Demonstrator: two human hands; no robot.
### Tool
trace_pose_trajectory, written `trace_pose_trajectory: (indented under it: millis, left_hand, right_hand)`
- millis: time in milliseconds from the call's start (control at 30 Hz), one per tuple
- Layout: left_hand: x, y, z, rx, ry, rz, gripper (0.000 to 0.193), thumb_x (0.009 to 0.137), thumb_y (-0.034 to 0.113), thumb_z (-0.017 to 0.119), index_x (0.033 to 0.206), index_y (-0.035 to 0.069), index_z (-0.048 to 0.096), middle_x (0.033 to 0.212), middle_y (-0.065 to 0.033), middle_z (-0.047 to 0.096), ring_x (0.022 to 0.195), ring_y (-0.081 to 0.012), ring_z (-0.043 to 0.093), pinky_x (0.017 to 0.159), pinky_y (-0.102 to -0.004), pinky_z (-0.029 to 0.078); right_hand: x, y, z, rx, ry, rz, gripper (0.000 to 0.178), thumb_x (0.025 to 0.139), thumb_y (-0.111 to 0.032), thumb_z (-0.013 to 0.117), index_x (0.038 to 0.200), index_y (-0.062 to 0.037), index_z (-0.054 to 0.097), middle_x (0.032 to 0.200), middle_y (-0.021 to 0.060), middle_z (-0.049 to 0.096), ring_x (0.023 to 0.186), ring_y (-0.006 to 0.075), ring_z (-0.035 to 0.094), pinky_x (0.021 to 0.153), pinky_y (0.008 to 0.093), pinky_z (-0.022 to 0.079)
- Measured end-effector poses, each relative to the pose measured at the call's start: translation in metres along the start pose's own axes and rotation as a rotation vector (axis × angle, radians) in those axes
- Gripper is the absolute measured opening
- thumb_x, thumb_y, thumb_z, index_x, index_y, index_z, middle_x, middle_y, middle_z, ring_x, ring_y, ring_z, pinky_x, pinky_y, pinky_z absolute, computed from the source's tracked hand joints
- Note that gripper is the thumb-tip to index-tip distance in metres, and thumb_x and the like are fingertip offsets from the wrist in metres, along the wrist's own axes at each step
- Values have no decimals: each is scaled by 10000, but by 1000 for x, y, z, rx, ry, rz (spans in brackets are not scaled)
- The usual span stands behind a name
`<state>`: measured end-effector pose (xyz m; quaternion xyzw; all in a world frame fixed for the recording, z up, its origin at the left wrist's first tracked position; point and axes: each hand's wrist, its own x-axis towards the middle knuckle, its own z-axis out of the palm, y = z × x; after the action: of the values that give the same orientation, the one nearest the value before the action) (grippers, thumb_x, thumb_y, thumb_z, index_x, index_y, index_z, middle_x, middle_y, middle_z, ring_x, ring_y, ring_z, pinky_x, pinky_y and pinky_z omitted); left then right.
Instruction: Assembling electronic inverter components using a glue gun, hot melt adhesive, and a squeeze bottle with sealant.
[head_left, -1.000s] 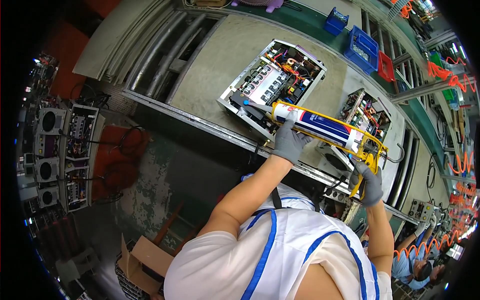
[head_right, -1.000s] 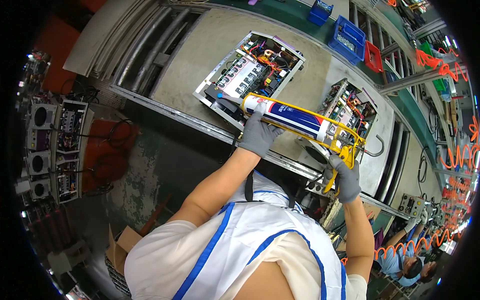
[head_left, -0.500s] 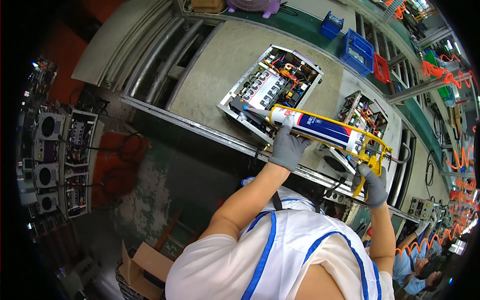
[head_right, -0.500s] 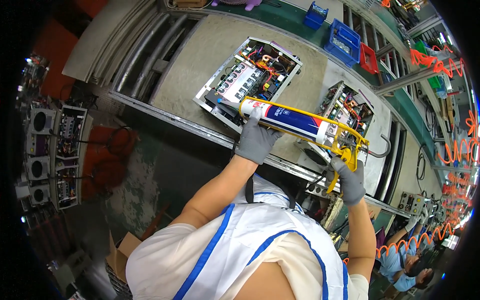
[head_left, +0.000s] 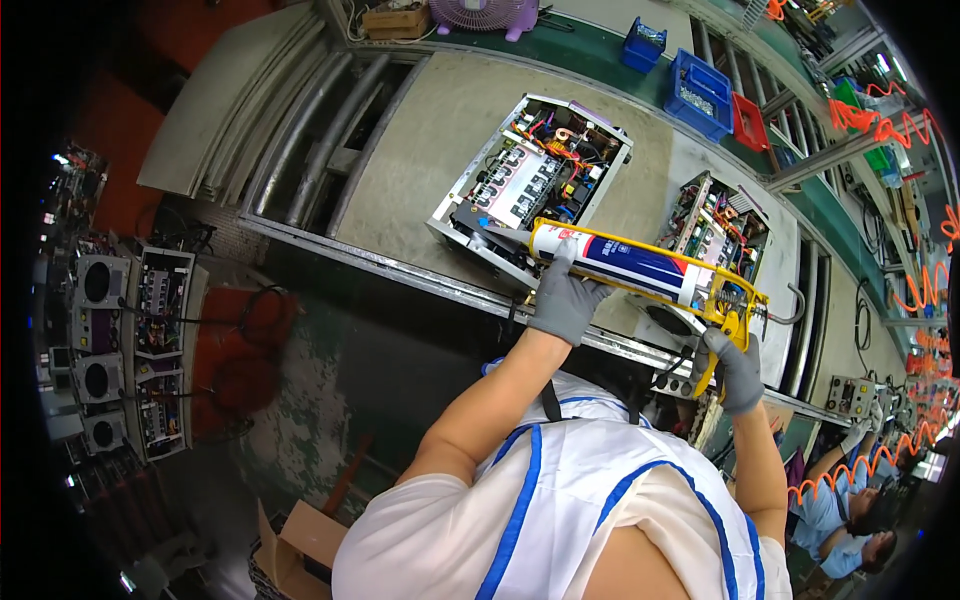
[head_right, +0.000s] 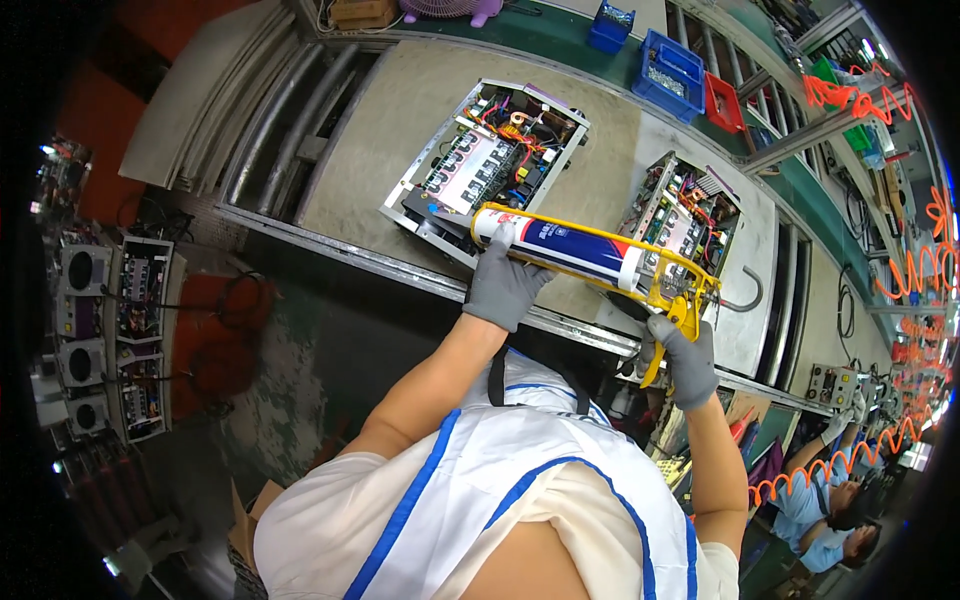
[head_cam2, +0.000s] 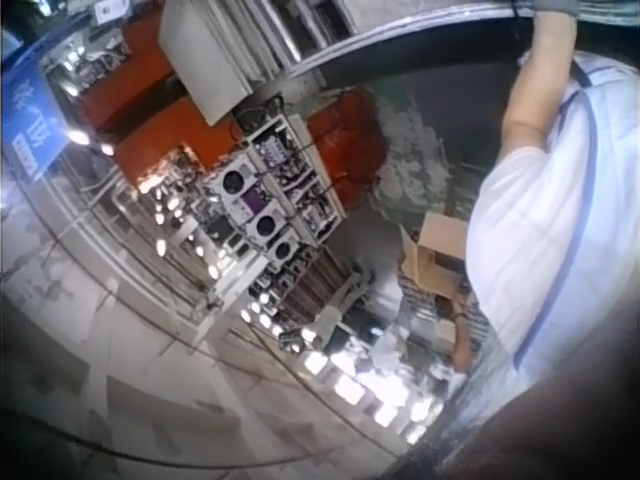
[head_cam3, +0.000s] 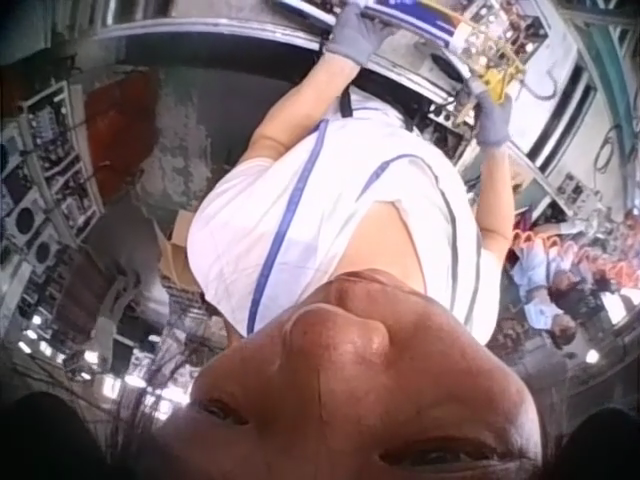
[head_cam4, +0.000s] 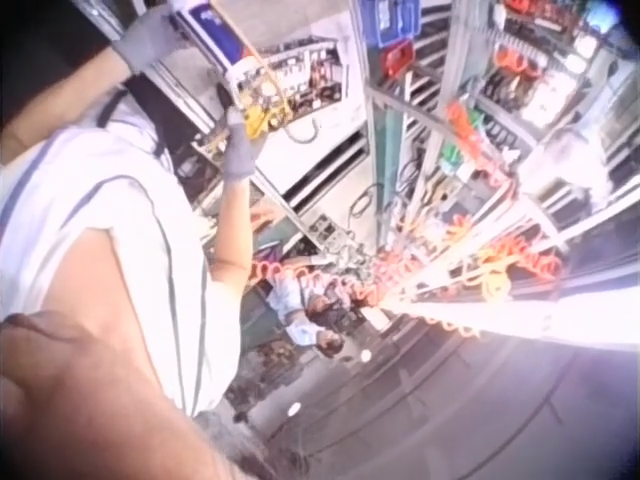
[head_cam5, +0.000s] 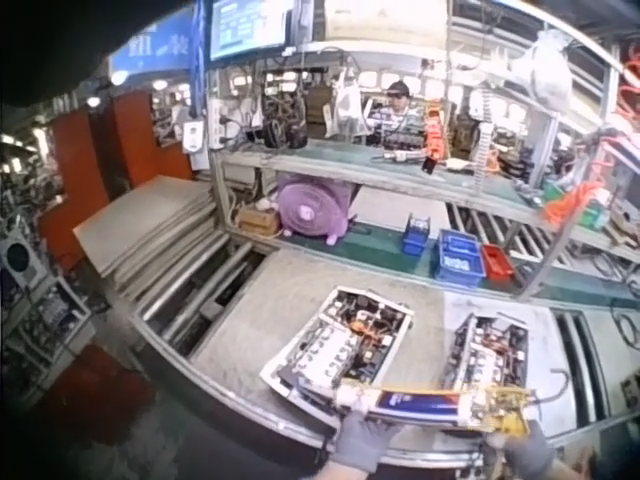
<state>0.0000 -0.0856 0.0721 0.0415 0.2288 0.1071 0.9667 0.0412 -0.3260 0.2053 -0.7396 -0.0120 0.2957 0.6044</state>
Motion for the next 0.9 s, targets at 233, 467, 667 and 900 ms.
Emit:
trace_pose_trajectory:
  millis: [233,467,667,900]
  left_hand:
    - [-1,-6,-3,81,27,-40,503,905,398,659,1289,125,481,1235,-128,582,1117,-307,598,855,-548,543]
    - [-5,0,-6,132,176,-27,542,877,418,687,1289,135,476,1230,-114,570,1141,-310,572,878,-564,512]
    - [-20,-4,-17,121,85,-91,518,890,390,676,1287,123,479,1190,-109,601,1099,-296,603,882,-536,522]
    - [-17,2,-20,192,219,-122,530,874,394,691,1281,122,489,1151,-99,609,1056,-277,616,833,-502,534]
  right_hand:
    - [-17,17,5,139,41,19,231,877,-233,646,881,-13,576,608,95,560,496,199,572,481,334,519]
    - [-22,28,18,189,47,67,218,885,-225,643,881,-21,567,623,89,565,510,191,574,489,332,520]
    - [-44,36,19,242,90,97,184,899,-179,631,909,-11,556,632,97,566,500,203,571,473,345,522]
    - [-47,68,33,343,84,99,187,906,-192,620,907,-22,539,630,109,547,519,216,567,490,350,509]
